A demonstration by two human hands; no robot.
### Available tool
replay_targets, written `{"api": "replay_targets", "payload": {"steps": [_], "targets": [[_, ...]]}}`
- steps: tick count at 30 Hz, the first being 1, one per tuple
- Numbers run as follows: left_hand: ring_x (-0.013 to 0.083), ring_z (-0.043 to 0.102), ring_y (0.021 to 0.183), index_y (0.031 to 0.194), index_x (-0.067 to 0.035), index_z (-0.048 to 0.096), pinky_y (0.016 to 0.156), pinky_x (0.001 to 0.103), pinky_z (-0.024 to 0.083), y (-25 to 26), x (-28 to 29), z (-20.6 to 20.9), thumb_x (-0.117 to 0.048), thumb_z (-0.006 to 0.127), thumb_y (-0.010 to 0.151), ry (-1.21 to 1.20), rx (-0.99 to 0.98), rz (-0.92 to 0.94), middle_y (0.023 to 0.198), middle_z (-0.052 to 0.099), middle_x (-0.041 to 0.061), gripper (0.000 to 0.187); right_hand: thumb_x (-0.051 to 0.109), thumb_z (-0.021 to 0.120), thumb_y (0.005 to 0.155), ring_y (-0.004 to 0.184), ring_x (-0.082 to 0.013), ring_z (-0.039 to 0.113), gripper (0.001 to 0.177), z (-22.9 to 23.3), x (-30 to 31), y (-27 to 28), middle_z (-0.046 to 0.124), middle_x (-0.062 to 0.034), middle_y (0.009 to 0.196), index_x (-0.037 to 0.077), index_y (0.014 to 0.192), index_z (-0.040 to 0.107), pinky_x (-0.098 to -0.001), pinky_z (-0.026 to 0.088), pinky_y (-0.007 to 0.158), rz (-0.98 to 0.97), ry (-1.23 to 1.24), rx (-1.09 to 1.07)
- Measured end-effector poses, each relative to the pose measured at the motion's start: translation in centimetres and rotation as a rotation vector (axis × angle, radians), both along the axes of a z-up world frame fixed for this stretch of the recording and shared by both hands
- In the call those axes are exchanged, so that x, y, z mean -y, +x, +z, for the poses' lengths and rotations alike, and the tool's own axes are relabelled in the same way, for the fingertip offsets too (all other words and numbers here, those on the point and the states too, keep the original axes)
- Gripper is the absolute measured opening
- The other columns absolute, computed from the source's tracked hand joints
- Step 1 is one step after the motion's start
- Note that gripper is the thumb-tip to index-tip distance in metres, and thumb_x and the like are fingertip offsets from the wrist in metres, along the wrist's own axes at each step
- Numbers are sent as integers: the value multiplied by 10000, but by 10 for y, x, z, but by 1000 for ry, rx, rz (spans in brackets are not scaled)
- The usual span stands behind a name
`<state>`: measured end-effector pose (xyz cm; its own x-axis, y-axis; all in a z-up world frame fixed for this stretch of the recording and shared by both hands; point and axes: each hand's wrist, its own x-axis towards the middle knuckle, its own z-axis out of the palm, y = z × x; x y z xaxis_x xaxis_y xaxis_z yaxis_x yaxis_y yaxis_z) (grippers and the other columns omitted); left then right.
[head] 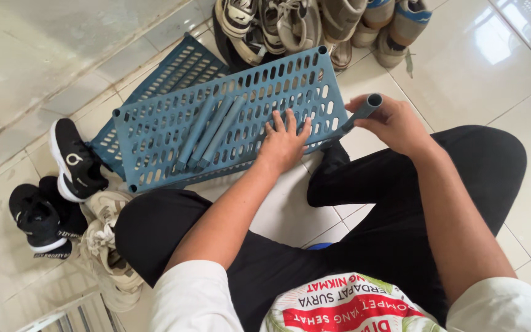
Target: The person assembles a blue plastic shoe rack by inserting cylindrical connectors into the perforated panels. They align the panels, insert the connectors, and adjust the pieces to form a stable structure.
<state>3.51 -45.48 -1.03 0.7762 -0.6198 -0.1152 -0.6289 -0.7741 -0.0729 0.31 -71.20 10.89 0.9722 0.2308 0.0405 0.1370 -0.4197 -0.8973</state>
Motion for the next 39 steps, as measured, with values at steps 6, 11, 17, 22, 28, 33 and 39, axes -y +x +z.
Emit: {"api": "replay_targets", "payload": {"steps": [6, 11, 17, 22, 28, 33, 39], "targets": [[618, 374, 1367, 1605, -209, 277, 941, 648, 524, -5, -6, -15, -568, 521, 988, 31, 75, -34, 1550, 318, 355, 755, 131, 841, 898, 976, -213, 759, 364, -12, -16, -8, 769, -134, 1073, -38, 1098, 588, -340, 590, 832, -258, -234, 91], [616, 378, 1368, 1611, -231, 276, 925, 631, 539, -2, -4, -16, -565, 498, 1007, 38, 78, -17, 1556, 316, 347, 724, 180, 872, 897, 961, -251, 768, 430, -19, -28, -17, 764, -142, 1074, -32, 1057, 534, -340, 594, 817, -385, -267, 149], [609, 374, 1377, 1608, -232, 285, 949, 628, 528, -4, -4, -15, -536, 538, 989, 12, 92, 1, 1559, 309, 334, 735, 79, 782, 941, 1131, -259, 721, 421, -22, -6, -12, 741, -131, 1219, -29, 1298, 586, -351, 562, 972, -67, -59, 147], [618, 361, 1377, 1604, -226, 287, 962, 633, 519, -2, -5, -14, -531, 551, 988, 13, 62, 7, 1562, 299, 346, 737, 95, 774, 958, 1067, -234, 772, 342, -34, -11, -6, 779, -110, 1144, -23, 1239, 619, -342, 594, 936, -143, -115, 133], [620, 343, 1381, 1587, -249, 304, 982, 638, 494, 0, -1, -8, -528, 567, 968, -34, -9, 47, 1568, 285, 336, 728, 194, 922, 861, 815, -306, 756, 479, -46, -38, -17, 735, -190, 900, -33, 979, 516, -395, 587, 706, -510, -319, 285], [603, 355, 1382, 1564, -214, 337, 1008, 644, 466, -1, -5, -3, -502, 584, 969, -89, -34, 67, 1566, 300, 318, 706, 214, 881, 922, 931, -320, 750, 462, -52, -33, -22, 743, -163, 1046, -19, 1134, 544, -396, 579, 797, -442, -246, 284], [446, 532, 1274, 1357, -57, 524, 1031, 552, 468, -1, -38, 9, -392, 616, 964, -570, 100, 199, 1455, 460, 289, 525, 298, 838, 862, 813, -374, 677, 461, -72, -54, -56, 691, -175, 929, -1, 1081, 564, -467, 522, 684, -534, -544, 79]]}}
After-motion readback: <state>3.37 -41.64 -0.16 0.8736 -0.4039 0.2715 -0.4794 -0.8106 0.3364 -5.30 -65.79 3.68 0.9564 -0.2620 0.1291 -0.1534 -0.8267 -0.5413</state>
